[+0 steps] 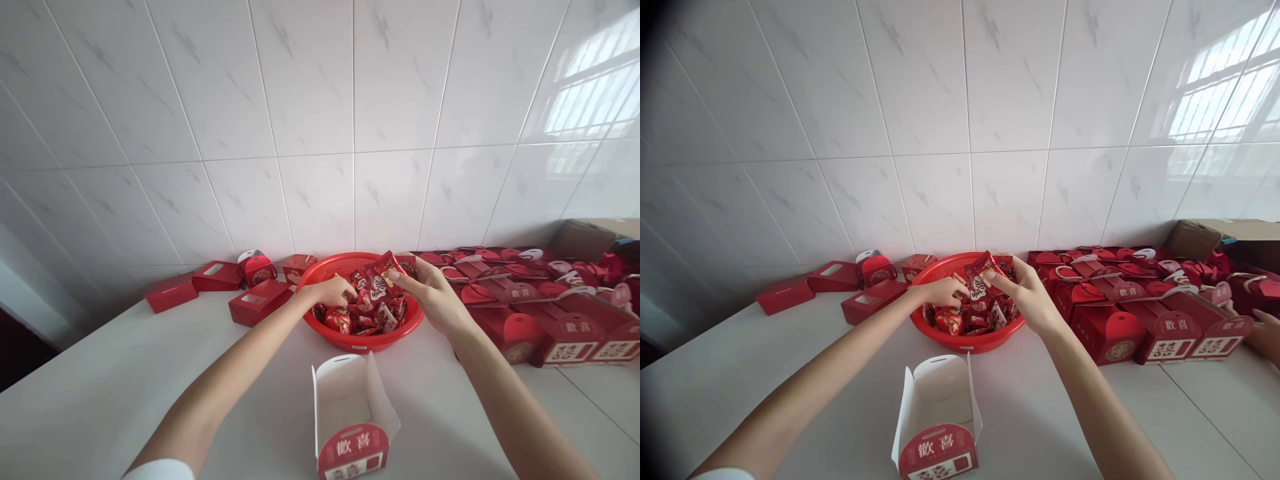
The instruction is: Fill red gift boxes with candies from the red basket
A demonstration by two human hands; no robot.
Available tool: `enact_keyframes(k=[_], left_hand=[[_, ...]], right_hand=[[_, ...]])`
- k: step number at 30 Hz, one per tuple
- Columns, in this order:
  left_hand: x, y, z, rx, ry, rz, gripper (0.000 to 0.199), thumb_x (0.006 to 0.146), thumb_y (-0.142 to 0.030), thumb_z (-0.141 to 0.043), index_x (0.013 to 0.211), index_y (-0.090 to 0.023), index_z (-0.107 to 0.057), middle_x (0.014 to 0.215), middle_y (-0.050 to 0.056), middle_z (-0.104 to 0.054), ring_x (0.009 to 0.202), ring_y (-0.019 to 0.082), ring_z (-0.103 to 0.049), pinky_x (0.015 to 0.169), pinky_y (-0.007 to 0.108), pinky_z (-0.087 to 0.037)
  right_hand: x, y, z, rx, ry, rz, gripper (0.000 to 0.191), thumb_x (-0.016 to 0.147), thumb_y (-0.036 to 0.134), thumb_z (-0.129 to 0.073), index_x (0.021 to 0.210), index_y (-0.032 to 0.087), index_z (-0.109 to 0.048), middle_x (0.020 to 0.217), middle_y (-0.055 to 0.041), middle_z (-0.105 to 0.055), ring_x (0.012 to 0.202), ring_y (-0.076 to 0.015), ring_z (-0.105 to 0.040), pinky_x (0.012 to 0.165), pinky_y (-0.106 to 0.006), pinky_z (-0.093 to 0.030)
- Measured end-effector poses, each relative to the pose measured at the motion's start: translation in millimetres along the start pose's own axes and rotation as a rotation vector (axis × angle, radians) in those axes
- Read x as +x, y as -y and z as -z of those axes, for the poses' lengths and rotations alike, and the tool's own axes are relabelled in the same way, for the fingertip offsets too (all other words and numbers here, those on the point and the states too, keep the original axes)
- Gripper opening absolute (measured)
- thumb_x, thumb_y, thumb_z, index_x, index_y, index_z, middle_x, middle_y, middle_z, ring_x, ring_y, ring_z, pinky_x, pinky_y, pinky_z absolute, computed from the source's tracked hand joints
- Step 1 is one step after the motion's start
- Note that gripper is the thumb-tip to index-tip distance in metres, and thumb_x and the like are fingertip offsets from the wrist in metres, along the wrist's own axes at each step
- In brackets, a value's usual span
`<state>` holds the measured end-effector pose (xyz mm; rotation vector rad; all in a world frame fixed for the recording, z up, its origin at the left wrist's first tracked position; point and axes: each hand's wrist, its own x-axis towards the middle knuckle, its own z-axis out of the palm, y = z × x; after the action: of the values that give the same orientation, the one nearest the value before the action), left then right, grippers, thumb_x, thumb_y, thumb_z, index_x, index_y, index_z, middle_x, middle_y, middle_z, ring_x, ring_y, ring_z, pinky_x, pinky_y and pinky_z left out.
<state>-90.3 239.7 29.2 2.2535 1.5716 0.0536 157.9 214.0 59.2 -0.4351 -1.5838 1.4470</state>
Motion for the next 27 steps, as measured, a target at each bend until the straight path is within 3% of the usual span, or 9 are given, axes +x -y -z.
enact_keyframes(k=[4, 9, 13, 17, 20, 27], left_hand=[[31, 6, -7.7, 0.030, 0.068, 0.062, 0.046, 0.063, -0.016, -0.079, 0.108, -0.019, -0.074, 0.109, 0.007, -0.076, 0.097, 0.028, -0.069, 0.079, 0.030, -0.053], [44, 19, -14.5, -0.058, 0.024, 0.125, 0.043, 0.058, -0.012, -0.080, 0.100, -0.018, -0.074, 0.089, 0.004, -0.074, 0.084, 0.024, -0.067, 0.071, 0.028, -0.050], [33, 26, -7.2, -0.154, -0.025, 0.101, 0.034, 0.068, -0.015, -0.073, 0.102, -0.015, -0.074, 0.077, 0.001, -0.068, 0.074, 0.018, -0.064, 0.066, 0.025, -0.047], [15, 28, 4.8, -0.512, -0.230, 0.016, 0.041, 0.072, -0.023, -0.071, 0.112, -0.015, -0.072, 0.076, -0.001, -0.065, 0.073, 0.016, -0.062, 0.067, 0.026, -0.047], [1, 26, 9.7, -0.673, -0.335, -0.013, 0.040, 0.069, -0.025, -0.075, 0.107, -0.015, -0.073, 0.078, 0.000, -0.068, 0.077, 0.016, -0.063, 0.073, 0.028, -0.048], [-26, 12, 10.9, -0.618, -0.377, -0.089, 0.023, 0.075, -0.035, -0.073, 0.088, -0.015, -0.074, 0.088, 0.006, -0.074, 0.085, 0.020, -0.066, 0.083, 0.033, -0.051]], right_hand=[[-1, 4, 4, -0.023, -0.015, 0.013, 0.035, 0.085, 0.039, -0.077, 0.117, 0.026, -0.070, 0.105, -0.0035, -0.077, 0.092, -0.0220, -0.072, 0.083, -0.034, -0.057], [0, 8, 8, -0.023, -0.030, 0.039, 0.033, 0.086, 0.039, -0.077, 0.115, 0.024, -0.071, 0.102, -0.0036, -0.077, 0.089, -0.0209, -0.072, 0.080, -0.031, -0.058], [0, 11, 8, -0.055, -0.055, 0.021, 0.035, 0.084, 0.041, -0.078, 0.113, 0.023, -0.071, 0.099, -0.0040, -0.076, 0.087, -0.0213, -0.071, 0.078, -0.032, -0.058], [0, 16, 9, -0.080, -0.089, 0.024, 0.031, 0.082, 0.043, -0.078, 0.104, 0.021, -0.072, 0.094, -0.0045, -0.076, 0.084, -0.0211, -0.070, 0.075, -0.032, -0.058], [0, 18, 11, -0.092, -0.117, 0.033, 0.032, 0.081, 0.044, -0.078, 0.102, 0.021, -0.071, 0.091, -0.0044, -0.075, 0.081, -0.0208, -0.070, 0.075, -0.033, -0.058], [-2, 19, 15, -0.125, -0.136, 0.036, 0.034, 0.081, 0.046, -0.077, 0.104, 0.021, -0.071, 0.090, -0.0050, -0.074, 0.081, -0.0220, -0.070, 0.074, -0.034, -0.059]])
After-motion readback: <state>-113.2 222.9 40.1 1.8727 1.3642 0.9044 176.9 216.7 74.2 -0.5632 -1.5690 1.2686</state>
